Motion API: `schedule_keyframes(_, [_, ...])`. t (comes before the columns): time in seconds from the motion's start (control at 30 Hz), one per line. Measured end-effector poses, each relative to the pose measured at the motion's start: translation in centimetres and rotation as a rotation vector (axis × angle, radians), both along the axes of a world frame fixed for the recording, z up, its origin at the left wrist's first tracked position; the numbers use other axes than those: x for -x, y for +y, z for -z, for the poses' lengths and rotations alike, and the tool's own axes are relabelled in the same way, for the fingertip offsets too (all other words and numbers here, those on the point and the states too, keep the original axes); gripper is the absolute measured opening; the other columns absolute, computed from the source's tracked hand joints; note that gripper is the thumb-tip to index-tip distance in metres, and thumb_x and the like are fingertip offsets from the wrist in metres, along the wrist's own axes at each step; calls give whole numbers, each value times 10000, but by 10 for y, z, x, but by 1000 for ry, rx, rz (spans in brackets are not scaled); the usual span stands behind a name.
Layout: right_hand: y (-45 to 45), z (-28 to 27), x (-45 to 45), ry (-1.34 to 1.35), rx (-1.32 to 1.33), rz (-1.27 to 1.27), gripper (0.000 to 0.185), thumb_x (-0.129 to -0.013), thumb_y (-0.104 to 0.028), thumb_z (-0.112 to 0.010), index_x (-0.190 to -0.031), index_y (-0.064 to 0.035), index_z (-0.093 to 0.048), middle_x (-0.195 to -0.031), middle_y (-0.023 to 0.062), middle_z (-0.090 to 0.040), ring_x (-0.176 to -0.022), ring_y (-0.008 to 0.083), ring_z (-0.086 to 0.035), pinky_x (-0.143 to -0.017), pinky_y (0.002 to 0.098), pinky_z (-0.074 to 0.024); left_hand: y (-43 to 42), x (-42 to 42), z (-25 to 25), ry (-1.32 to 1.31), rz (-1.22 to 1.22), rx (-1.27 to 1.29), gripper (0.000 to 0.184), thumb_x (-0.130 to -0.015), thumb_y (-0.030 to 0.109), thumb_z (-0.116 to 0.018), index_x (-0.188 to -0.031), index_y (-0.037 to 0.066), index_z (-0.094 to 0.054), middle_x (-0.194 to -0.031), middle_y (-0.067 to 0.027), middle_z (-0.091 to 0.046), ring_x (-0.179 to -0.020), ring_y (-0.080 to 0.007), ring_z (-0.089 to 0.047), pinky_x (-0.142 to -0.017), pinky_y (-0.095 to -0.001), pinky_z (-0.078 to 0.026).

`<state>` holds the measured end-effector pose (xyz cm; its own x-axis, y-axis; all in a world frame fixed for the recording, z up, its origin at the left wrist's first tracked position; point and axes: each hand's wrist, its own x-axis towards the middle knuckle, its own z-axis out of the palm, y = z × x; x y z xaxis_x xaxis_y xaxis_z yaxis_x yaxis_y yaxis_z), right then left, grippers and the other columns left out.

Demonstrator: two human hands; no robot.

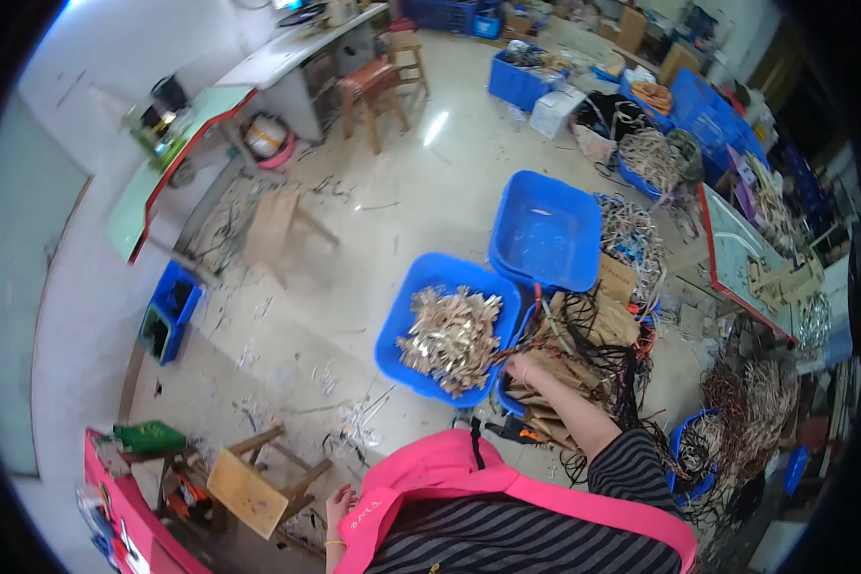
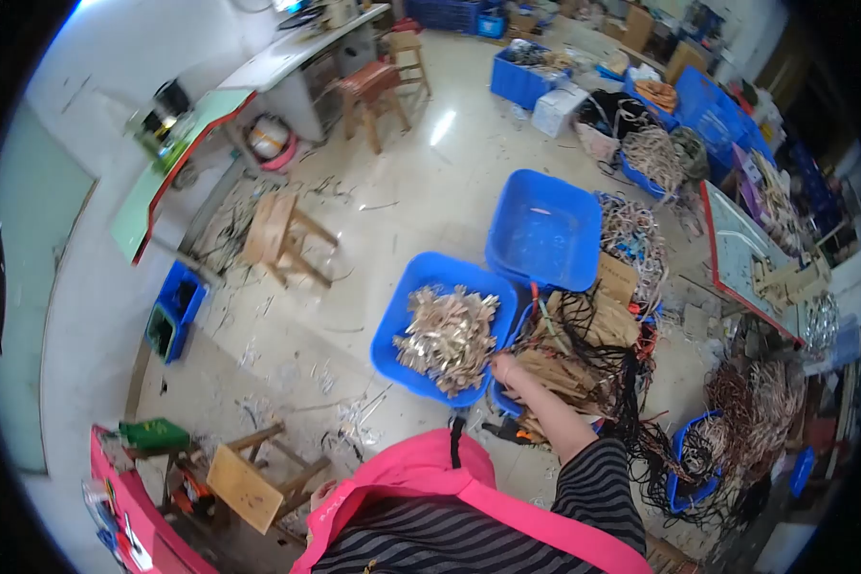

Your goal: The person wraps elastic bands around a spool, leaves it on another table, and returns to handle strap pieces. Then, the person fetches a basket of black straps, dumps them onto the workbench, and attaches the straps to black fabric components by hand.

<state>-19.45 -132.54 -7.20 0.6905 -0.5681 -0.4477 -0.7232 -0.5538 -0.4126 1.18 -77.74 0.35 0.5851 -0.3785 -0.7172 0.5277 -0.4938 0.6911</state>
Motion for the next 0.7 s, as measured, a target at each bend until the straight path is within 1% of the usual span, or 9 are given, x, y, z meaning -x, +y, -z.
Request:
schedule_keyframes(0.03, [31, -48, -37, 4, 47, 24, 253, -769, -271, -518, -832, -52, -630, -850, 164, -614, -768, 324, -595, -686, 387, -472, 53, 11, 23, -20, -41, -18, 292, -833, 116, -517, -1105, 9, -529, -891, -78, -602, -700, -107, -567, -613, -230, -453])
schedule_keyframes(0.1, [93, -31, -90, -88, -64, -10, 218, -775, -247, -522, -861, -78, -631, -828, 150, -619, -761, 311, -596, -685, 379, -472, 174, 39, 92, -51, -95, -56, 305, -833, 116, -518, -1116, 0, -517, -880, -84, -603, -707, -103, -560, -624, -229, -456])
schedule_keyframes(0.13, [128, -28, -115, -163, -72, -65, 207, -778, -233, -517, -867, -84, -629, -815, 146, -620, -758, 305, -597, -680, 376, -473, 208, 64, 83, -164, -289, -9, 164, -829, 104, -502, -919, -13, -574, -707, -50, -578, -597, -102, -527, -518, -240, -437])
schedule_keyframes(0.2, [205, -30, -156, -258, -117, -268, 199, -784, -223, -512, -876, -89, -626, -801, 142, -620, -757, 292, -599, -670, 369, -472, 266, 83, 91, -69, -505, -41, 95, -812, 108, -505, -762, 28, -513, -608, -25, -503, -511, -106, -470, -451, -255, -387])
schedule_keyframes(0.3, [334, -47, -206, -212, -301, -603, 201, -784, -223, -509, -904, -102, -616, -811, 141, -617, -760, 290, -598, -669, 364, -470, 358, 145, 73, 81, -1006, -122, 275, -788, 116, -508, -527, 90, -422, -459, 12, -390, -381, -112, -385, -351, -278, -312])
schedule_keyframes(0.37, [401, -34, -217, -58, -354, -859, 219, -787, -234, -512, -935, -105, -609, -826, 141, -617, -766, 279, -599, -679, 352, -472, 382, 171, 50, 7, -1224, -100, 60, -761, 88, -517, -774, 59, -567, -612, -27, -529, -486, -128, -489, -429, -254, -386])
schedule_keyframes(0.4, [429, -24, -218, -23, -317, -1014, 226, -803, -237, -509, -959, -105, -604, -822, 136, -622, -765, 257, -605, -681, 339, -475, 378, 174, 12, 32, -1232, -168, 209, -766, 84, -509, -960, 26, -565, -726, -59, -582, -570, -147, -553, -492, -248, -430])
schedule_keyframes(0.63, [519, 5, -244, 289, -338, -1422, 257, -781, -200, -532, -987, -61, -596, -802, 105, -628, -684, 184, -601, -648, 301, -483, 360, 265, 34, 133, -1635, 192, 249, -759, 74, -519, -995, 14, -572, -779, -79, -613, -605, -158, -584, -514, -251, -453])
schedule_keyframes(0.7, [516, 39, -260, 361, -449, -1333, 248, -778, -177, -533, -978, -45, -600, -788, 91, -633, -626, 161, -602, -607, 289, -485, 345, 275, 42, 178, -1535, 120, 200, -773, 91, -533, -952, 45, -611, -768, -45, -616, -619, -115, -568, -539, -244, -446])
